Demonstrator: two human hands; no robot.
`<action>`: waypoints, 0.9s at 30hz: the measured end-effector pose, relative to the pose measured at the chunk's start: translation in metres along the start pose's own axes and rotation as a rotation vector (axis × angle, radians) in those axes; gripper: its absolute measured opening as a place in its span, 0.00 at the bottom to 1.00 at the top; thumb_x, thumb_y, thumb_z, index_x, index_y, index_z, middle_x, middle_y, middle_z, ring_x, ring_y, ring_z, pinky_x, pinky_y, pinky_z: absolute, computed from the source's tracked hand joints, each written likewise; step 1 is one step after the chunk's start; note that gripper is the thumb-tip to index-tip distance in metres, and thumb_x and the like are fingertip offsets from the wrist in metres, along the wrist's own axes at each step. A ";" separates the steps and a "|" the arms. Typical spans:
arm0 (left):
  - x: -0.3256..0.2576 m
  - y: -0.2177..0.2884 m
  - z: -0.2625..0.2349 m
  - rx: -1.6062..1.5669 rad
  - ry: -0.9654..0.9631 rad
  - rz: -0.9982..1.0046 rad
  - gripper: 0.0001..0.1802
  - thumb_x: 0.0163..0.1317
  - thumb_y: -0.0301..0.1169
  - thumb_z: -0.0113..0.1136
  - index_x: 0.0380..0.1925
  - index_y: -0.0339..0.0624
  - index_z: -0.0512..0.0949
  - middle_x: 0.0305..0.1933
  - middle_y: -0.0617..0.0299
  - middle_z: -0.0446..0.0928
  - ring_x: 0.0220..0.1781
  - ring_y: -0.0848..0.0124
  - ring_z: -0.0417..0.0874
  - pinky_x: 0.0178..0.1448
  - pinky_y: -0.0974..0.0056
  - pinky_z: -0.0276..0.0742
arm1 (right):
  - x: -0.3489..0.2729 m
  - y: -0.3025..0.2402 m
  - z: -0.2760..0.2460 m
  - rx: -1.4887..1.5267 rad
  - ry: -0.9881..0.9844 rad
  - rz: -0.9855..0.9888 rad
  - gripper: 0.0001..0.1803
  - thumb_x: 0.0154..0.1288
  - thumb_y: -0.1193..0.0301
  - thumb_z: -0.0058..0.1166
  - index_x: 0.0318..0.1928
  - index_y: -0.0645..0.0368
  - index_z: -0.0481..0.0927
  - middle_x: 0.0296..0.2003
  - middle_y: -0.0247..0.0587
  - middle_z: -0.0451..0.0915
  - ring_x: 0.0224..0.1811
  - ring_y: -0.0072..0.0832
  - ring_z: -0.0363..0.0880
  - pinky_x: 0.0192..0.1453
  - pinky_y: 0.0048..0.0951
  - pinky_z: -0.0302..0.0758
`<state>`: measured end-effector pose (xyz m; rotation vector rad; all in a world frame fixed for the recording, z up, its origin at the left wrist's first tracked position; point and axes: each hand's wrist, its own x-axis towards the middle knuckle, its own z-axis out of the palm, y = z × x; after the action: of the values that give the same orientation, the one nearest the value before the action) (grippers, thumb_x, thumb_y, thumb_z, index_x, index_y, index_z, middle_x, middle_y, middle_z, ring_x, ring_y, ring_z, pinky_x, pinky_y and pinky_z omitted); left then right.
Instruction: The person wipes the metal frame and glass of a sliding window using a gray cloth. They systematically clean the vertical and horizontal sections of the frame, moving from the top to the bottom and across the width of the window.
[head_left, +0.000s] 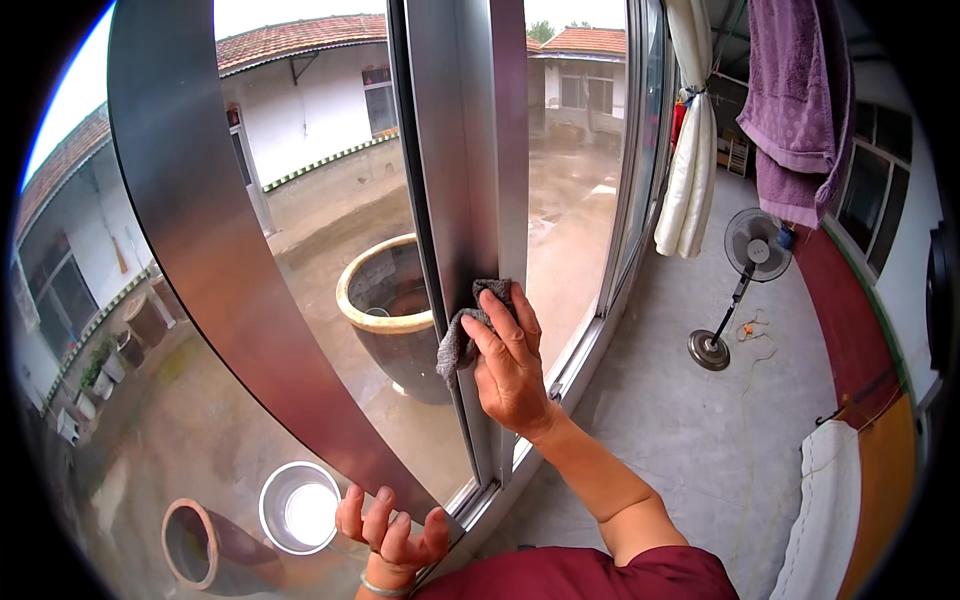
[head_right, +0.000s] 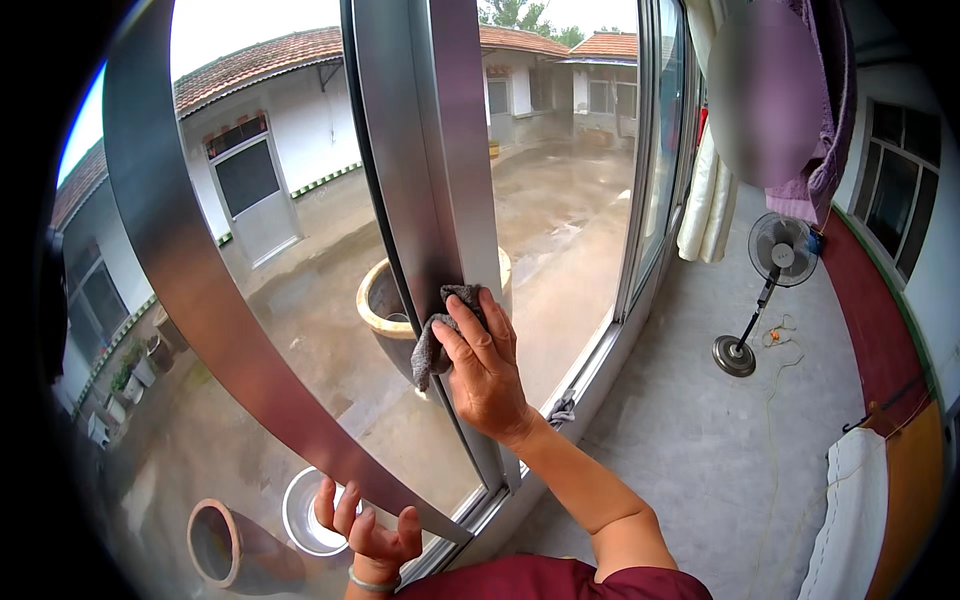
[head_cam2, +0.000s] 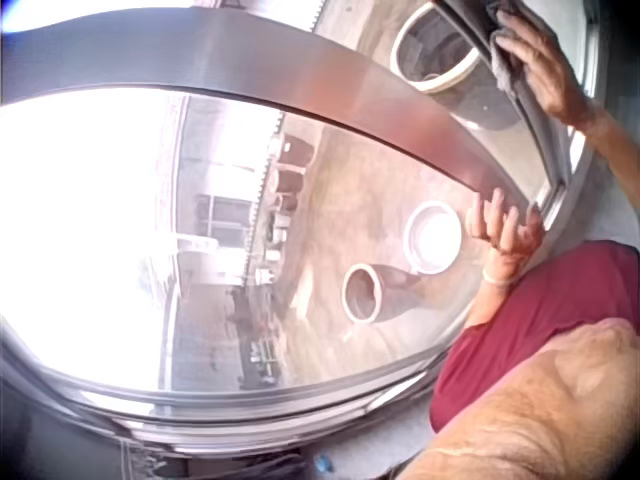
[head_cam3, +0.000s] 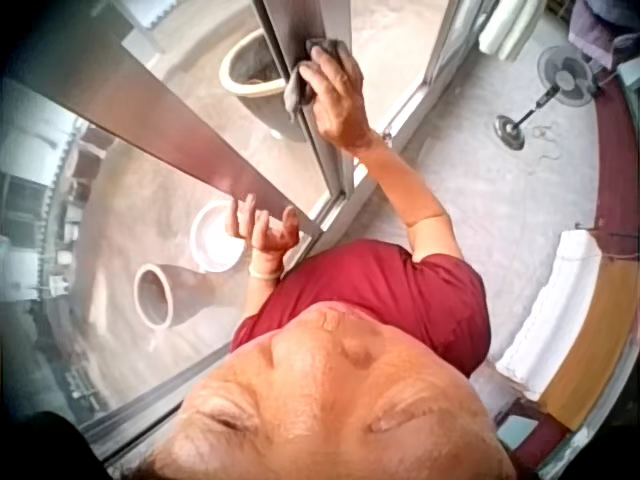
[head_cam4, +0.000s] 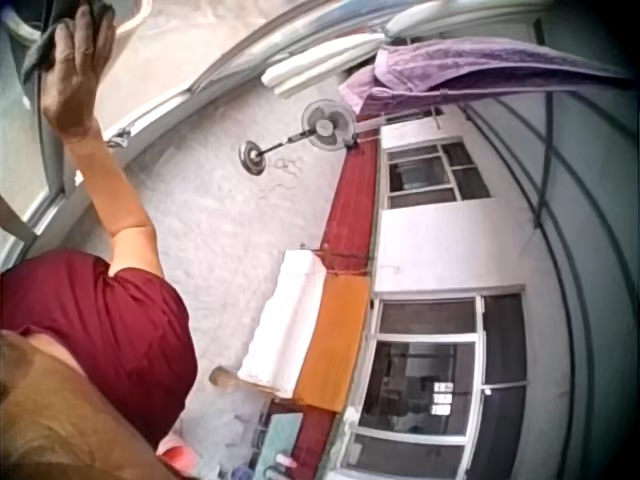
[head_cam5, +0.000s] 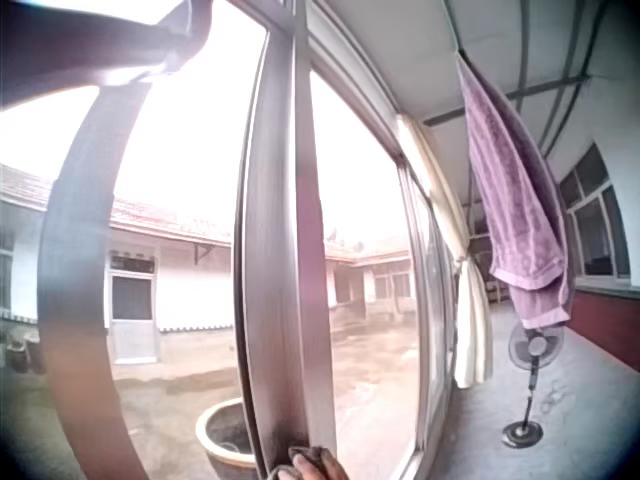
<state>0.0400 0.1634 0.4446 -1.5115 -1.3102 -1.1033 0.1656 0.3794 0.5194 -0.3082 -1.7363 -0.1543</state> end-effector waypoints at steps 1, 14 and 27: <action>0.001 0.001 0.000 0.008 -0.008 0.013 0.24 0.59 0.41 0.62 0.51 0.48 0.63 0.61 0.57 0.68 0.70 0.44 0.60 0.67 0.43 0.54 | 0.001 0.002 -0.001 -0.008 0.010 -0.041 0.19 0.61 0.83 0.51 0.54 0.64 0.79 0.66 0.49 0.70 0.71 0.53 0.61 0.73 0.49 0.60; 0.002 0.004 -0.007 0.002 -0.030 0.022 0.18 0.57 0.40 0.62 0.45 0.50 0.70 0.60 0.59 0.72 0.68 0.43 0.64 0.65 0.43 0.54 | 0.093 0.000 0.011 -0.391 0.283 -0.192 0.12 0.59 0.77 0.60 0.44 0.62 0.80 0.58 0.45 0.74 0.64 0.44 0.63 0.67 0.46 0.63; 0.003 0.004 -0.012 0.008 -0.097 0.052 0.20 0.57 0.39 0.63 0.47 0.51 0.69 0.58 0.59 0.74 0.70 0.40 0.61 0.63 0.39 0.55 | -0.036 -0.018 0.041 0.073 -0.126 0.076 0.34 0.69 0.62 0.50 0.67 0.73 0.61 0.66 0.68 0.62 0.68 0.67 0.58 0.73 0.58 0.54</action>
<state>0.0428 0.1524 0.4500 -1.6015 -1.3312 -1.0010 0.1273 0.3690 0.4781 -0.3356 -1.8477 -0.0168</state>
